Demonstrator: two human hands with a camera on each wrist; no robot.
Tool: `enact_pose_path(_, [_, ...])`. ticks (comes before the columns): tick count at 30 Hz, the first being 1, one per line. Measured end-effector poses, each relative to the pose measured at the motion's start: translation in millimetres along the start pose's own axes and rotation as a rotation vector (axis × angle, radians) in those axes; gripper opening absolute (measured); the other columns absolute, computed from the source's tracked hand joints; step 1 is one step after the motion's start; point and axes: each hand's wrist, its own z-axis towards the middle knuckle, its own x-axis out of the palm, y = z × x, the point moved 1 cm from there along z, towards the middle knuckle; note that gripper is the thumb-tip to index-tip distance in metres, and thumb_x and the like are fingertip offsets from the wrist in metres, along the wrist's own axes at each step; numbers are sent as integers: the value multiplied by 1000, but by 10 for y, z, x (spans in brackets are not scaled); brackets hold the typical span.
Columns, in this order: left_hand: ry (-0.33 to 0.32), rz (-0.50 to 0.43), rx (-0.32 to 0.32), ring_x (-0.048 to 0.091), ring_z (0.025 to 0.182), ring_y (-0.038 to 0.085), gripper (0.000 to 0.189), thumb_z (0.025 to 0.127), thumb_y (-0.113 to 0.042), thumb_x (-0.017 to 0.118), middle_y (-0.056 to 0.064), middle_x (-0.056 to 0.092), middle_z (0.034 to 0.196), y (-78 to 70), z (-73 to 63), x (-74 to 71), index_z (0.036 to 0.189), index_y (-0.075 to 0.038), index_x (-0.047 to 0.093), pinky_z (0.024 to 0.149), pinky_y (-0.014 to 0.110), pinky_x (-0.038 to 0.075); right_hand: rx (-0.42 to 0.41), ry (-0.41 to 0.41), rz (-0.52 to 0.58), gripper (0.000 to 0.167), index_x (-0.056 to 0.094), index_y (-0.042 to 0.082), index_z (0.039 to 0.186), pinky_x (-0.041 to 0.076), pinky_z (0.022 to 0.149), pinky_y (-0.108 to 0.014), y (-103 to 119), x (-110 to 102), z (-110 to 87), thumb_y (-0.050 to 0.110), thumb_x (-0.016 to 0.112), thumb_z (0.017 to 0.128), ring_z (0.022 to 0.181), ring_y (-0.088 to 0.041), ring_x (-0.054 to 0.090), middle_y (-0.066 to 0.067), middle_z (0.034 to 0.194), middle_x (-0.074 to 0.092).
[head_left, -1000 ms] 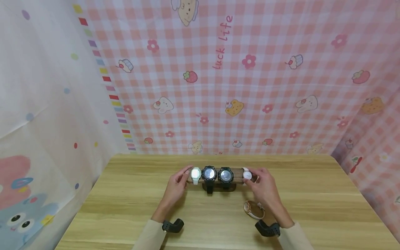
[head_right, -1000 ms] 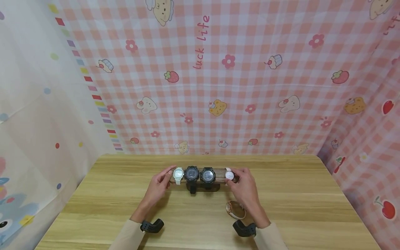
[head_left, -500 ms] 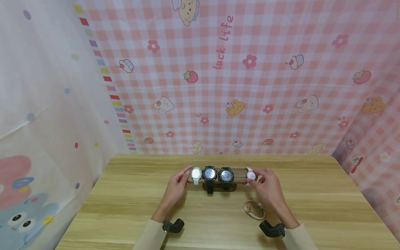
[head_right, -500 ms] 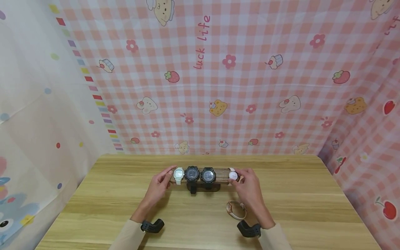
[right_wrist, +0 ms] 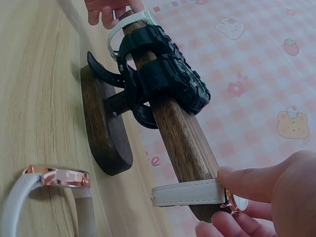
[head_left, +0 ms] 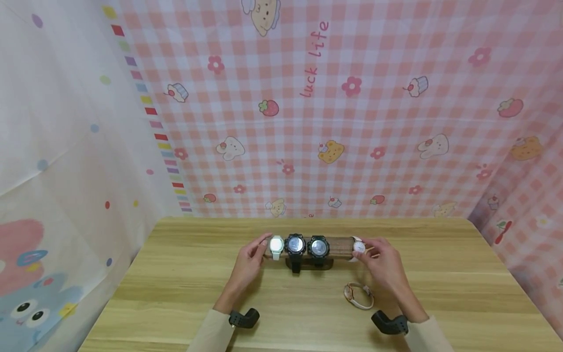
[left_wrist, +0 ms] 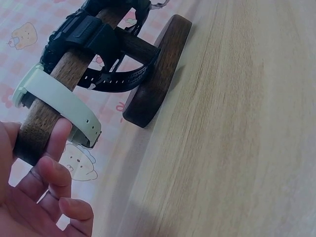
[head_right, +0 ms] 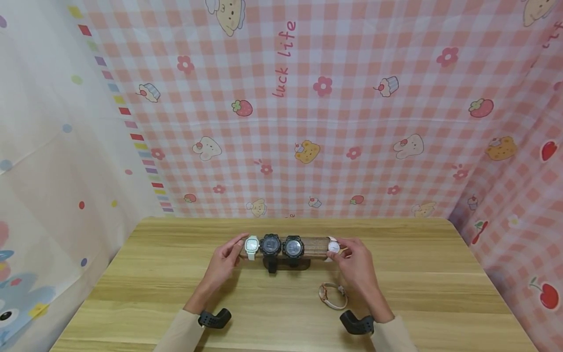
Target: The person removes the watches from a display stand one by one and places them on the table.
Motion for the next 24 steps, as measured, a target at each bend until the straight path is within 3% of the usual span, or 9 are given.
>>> enact_pose_path(4, [2, -1, -5, 49, 64, 14, 32, 106, -19, 49, 9, 59, 84, 2, -3, 2, 135, -15, 62, 56, 20, 41, 19, 13, 1, 40, 65, -4, 124, 54, 72, -32, 0, -22, 1, 11, 75, 89, 94, -31, 65, -18, 107, 64])
enact_pose_path(9, [7, -3, -2, 49, 64, 14, 33, 106, -19, 48, 15, 57, 83, 5, -3, 2, 135, -14, 62, 56, 20, 41, 34, 26, 15, 39, 65, -6, 122, 53, 72, -26, -8, -34, 4, 10, 75, 88, 93, -29, 64, -19, 106, 63])
enact_pose_path(15, [7, -5, 0, 53, 69, 25, 33, 106, -18, 48, 10, 62, 90, -6, 1, 8, 136, -14, 61, 56, 20, 42, 48, 31, 32, 38, 65, -6, 121, 50, 66, -21, -35, -41, 8, 11, 75, 88, 86, -21, 62, -16, 100, 65])
enact_pose_path(24, [15, 2, 9, 51, 65, 20, 33, 106, -17, 47, 9, 62, 84, -13, 1, 0, 136, -13, 60, 55, 19, 41, 71, 31, 58, 40, 64, -5, 121, 47, 63, -20, -61, -50, 14, 11, 77, 87, 80, -17, 58, -14, 95, 65])
